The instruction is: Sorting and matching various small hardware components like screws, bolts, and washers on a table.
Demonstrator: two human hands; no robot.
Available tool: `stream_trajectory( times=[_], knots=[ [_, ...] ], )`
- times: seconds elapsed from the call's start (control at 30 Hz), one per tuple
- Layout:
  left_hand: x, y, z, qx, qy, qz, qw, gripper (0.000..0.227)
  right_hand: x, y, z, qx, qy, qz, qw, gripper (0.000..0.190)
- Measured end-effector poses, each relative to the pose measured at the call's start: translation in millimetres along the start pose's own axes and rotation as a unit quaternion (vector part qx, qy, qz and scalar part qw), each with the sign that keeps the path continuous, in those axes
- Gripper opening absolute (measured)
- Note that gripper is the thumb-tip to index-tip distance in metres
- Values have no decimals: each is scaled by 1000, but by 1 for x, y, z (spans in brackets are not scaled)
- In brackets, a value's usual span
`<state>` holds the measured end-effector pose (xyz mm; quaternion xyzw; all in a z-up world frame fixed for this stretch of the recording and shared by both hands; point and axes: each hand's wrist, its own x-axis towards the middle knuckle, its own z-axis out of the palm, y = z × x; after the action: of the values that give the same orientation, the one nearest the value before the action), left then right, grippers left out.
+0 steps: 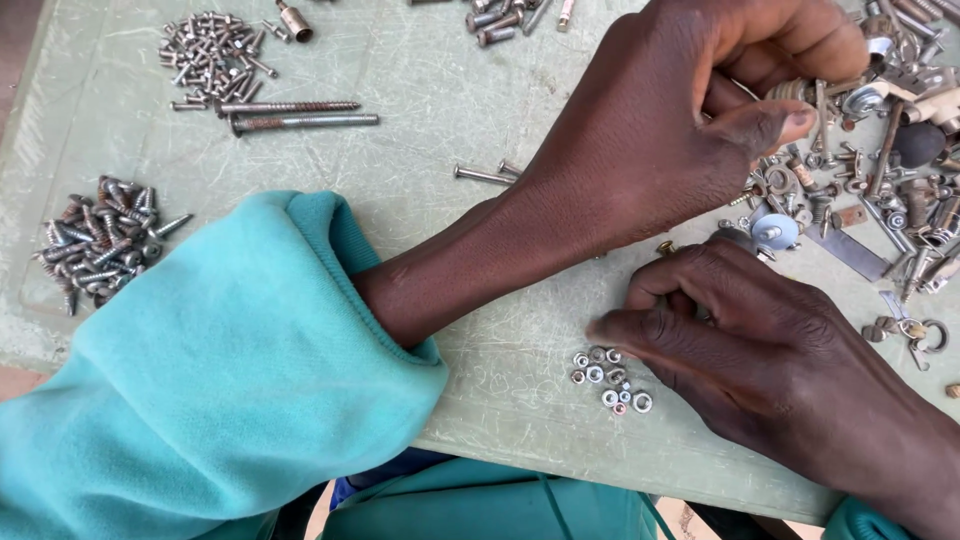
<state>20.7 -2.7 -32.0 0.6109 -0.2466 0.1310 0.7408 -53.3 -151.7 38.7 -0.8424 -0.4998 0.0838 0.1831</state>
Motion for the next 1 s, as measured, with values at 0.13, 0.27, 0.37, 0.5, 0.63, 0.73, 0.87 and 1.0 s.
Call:
stream_trajectory(
  times=[0.13, 0.27, 0.37, 0.5, 0.63, 0.73, 0.87, 1.0],
  knots=[
    [0, -1, 0, 14, 1, 1, 1000, 25, -1, 2, -1, -7, 11, -15, 1000, 14],
    [0, 7, -3, 23, 0, 1, 1000, 25, -10, -1, -6, 65, 43, 94, 992, 11],
    [1, 8, -2, -11, -10, -20, 1000, 26, -38, 16, -21, 64, 116, 238, 962, 26],
    [-3, 10, -4, -33, -43, 43, 998, 31, -31, 16, -16, 82, 156, 248, 953, 21],
    [4, 28, -1, -48, -103, -11, 993, 23, -36, 29, -37, 63, 270, 281, 919, 20],
    [4, 37, 1, -29, -125, -71, 989, 20, -41, 39, -44, 87, 296, 263, 914, 20],
    [3, 37, 0, -34, -122, -61, 990, 21, -39, 40, -47, 98, 254, 245, 931, 23],
    [4, 38, 0, -25, -116, -75, 990, 22, -32, 31, -46, 131, 253, 262, 922, 29]
  ],
)
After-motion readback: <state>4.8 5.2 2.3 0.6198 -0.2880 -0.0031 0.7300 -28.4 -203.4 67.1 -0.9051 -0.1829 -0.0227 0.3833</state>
